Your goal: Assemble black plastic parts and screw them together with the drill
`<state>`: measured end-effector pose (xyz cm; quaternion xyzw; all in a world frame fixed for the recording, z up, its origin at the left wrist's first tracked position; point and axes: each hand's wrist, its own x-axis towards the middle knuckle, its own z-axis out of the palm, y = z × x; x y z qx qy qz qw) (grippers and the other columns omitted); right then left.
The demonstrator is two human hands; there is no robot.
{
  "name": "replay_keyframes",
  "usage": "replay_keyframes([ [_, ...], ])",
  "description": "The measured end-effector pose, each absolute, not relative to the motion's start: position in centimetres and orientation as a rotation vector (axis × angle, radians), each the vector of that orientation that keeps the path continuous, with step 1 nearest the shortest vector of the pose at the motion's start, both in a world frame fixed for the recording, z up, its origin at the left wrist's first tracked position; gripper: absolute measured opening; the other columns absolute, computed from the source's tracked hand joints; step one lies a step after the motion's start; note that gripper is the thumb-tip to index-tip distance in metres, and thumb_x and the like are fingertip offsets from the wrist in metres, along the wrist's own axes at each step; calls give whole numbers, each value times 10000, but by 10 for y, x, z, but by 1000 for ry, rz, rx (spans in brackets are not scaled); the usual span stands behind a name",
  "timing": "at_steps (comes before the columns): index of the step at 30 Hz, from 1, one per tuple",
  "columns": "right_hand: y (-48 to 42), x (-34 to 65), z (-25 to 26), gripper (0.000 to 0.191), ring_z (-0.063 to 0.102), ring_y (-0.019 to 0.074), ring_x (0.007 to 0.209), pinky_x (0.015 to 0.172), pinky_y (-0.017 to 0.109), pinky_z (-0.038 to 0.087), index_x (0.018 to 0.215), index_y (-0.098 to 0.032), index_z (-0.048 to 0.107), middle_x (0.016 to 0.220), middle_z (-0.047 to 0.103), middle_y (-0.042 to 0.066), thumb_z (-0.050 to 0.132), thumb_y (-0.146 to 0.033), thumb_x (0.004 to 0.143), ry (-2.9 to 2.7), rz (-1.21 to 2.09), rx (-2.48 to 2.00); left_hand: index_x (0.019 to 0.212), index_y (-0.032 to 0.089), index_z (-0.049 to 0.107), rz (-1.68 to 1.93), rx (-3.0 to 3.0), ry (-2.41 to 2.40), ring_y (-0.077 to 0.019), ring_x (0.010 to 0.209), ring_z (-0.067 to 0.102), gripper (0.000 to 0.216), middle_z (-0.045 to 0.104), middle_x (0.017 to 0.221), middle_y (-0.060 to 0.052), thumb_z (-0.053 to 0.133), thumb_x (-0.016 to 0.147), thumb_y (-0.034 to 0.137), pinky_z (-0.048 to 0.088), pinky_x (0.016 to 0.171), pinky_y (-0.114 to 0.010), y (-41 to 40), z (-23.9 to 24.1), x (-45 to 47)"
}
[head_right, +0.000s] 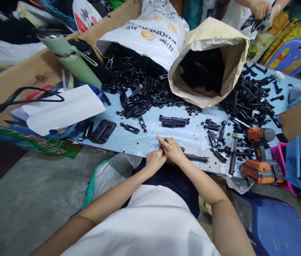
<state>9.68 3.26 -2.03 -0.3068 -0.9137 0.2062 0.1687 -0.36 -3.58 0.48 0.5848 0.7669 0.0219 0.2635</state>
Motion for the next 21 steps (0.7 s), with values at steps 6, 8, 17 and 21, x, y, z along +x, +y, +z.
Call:
replay_keyframes([
  [6,35,95,-25,538,478,214,898,826,372,449,1332,-172,448,1016,580,117,372,-40,816,-2751,504,-900,901,129,681,41,1685,2096,-265,840,661,374,697,850,-149,389,894,362,451,689,-311,-38,-1,-9],
  [8,33,95,-23,538,482,219,914,829,372,448,1328,-156,449,1027,580,121,389,-44,805,-2782,467,-905,853,143,681,39,1774,2051,-246,791,662,363,696,800,-127,397,894,366,445,662,-298,-39,-6,-18],
  [17,12,194,-13,571,557,263,919,752,371,446,1063,-114,599,1004,613,175,442,-605,817,-2520,-59,-1122,1108,153,580,604,2880,1192,-210,995,579,319,634,1087,-124,418,908,341,412,806,-319,-8,-25,-53],
  [21,18,215,-7,586,494,155,501,509,268,340,575,-163,565,503,523,52,381,-668,808,-2571,-111,-1148,1014,91,609,507,2935,1085,-196,779,598,390,660,889,-128,408,905,407,422,659,-296,23,-25,-40],
])
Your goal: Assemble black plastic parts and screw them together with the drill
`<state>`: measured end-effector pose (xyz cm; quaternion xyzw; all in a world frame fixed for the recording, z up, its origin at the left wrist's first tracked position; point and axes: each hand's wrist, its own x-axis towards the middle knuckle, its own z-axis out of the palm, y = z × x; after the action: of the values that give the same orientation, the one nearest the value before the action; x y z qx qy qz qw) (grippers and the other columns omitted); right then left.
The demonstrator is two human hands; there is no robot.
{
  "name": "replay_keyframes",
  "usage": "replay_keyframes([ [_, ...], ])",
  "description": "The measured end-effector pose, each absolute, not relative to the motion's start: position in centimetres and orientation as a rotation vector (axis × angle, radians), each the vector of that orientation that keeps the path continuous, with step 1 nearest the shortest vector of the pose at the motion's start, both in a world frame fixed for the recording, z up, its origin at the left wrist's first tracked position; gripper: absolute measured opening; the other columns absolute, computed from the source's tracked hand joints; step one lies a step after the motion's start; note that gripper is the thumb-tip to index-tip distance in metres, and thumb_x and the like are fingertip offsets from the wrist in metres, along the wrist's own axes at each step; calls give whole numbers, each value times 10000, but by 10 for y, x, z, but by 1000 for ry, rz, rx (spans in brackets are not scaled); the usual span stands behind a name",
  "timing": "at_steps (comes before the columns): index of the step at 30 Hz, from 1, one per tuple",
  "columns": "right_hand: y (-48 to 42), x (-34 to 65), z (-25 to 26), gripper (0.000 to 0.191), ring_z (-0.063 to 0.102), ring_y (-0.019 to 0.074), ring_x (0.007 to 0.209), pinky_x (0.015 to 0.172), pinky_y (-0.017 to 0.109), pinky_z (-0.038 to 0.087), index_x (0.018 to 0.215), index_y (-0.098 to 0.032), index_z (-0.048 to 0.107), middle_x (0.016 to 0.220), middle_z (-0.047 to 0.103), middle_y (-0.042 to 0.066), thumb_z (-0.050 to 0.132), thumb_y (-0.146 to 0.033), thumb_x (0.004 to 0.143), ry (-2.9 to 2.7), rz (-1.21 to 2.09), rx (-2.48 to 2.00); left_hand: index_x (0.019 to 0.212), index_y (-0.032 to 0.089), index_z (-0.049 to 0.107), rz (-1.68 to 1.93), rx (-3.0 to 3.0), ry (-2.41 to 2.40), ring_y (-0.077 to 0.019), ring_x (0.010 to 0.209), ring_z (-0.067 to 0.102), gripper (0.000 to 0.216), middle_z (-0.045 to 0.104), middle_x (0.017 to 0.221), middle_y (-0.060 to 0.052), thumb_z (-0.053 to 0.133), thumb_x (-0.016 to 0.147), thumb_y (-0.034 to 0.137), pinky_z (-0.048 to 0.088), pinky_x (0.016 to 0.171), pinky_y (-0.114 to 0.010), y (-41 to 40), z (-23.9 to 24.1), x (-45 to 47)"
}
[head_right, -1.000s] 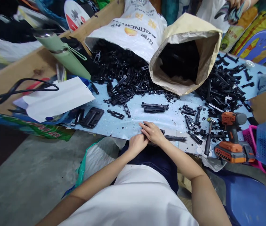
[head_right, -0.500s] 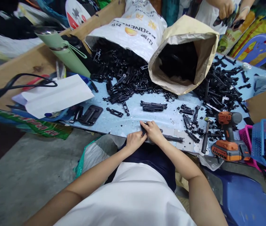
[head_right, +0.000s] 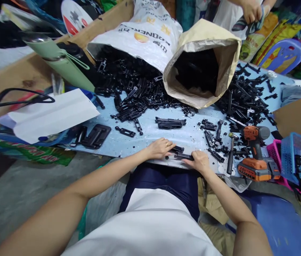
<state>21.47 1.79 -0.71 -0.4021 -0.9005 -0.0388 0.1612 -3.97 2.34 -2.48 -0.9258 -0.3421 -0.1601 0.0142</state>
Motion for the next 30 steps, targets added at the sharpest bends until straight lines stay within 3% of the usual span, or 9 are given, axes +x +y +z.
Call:
replay_keyframes([
  [4,21,205,36,573,412,107,415,464,252,269,518,-178,496,436,457,9,338,-603,868,-2576,178,-842,636,139,583,-805,-2885,-1204,-156,565,526,591,565,576,-64,206,934,483,375,533,-264,12,-5,-33],
  [9,-7,183,86,492,441,95,430,462,227,319,585,-187,487,459,470,-8,286,-461,940,-2263,1108,-311,599,165,506,-1731,-2945,-1118,-104,487,465,593,487,501,-8,104,959,412,368,505,-225,-49,40,-21],
  [12,-32,156,73,451,445,104,431,451,226,357,621,-209,464,474,451,-21,303,-510,916,-1915,1370,-353,599,171,503,-2059,-2854,-1178,-98,470,466,631,482,494,-6,42,954,417,387,502,-224,-74,48,-4],
  [15,-39,122,36,538,568,179,674,616,327,474,821,-229,489,749,568,68,146,-641,861,-1628,1149,-714,742,175,609,-1988,-2701,-1254,-142,631,571,741,585,633,-60,-35,914,500,459,598,-270,-77,33,9],
  [17,-23,104,12,551,571,217,928,782,405,469,1001,-222,471,1036,551,140,42,-547,885,-1591,996,-964,946,178,646,-1773,-2599,-1296,-181,810,601,795,634,789,-100,-54,886,552,481,693,-309,-66,14,10],
  [19,11,96,-5,433,506,217,1094,875,421,432,1094,-218,446,1189,493,143,108,-417,911,-1722,925,-1064,1102,184,615,-1528,-2500,-1331,-204,903,591,791,639,884,-117,-8,865,610,476,741,-324,-48,-4,3],
  [23,116,110,-7,278,402,240,1196,983,442,339,1057,-199,497,1218,485,133,364,-355,869,-1983,540,-1141,1148,198,600,-988,-2487,-1368,-219,873,583,574,642,882,-111,311,859,601,446,752,-332,-1,-28,-22],
  [27,232,133,19,289,334,258,1231,1004,462,288,1105,-155,495,1275,428,162,382,-270,865,-2067,166,-1449,1109,193,607,-622,-2580,-1453,-226,908,567,356,644,947,-117,514,852,420,413,774,-353,38,-32,-34],
  [30,301,143,38,382,320,277,1227,975,435,315,1206,-90,439,1329,357,199,425,-200,841,-2115,-25,-1764,1162,191,566,-576,-2528,-1615,-248,984,542,400,628,1017,-125,563,826,408,388,826,-386,55,-29,-33],
])
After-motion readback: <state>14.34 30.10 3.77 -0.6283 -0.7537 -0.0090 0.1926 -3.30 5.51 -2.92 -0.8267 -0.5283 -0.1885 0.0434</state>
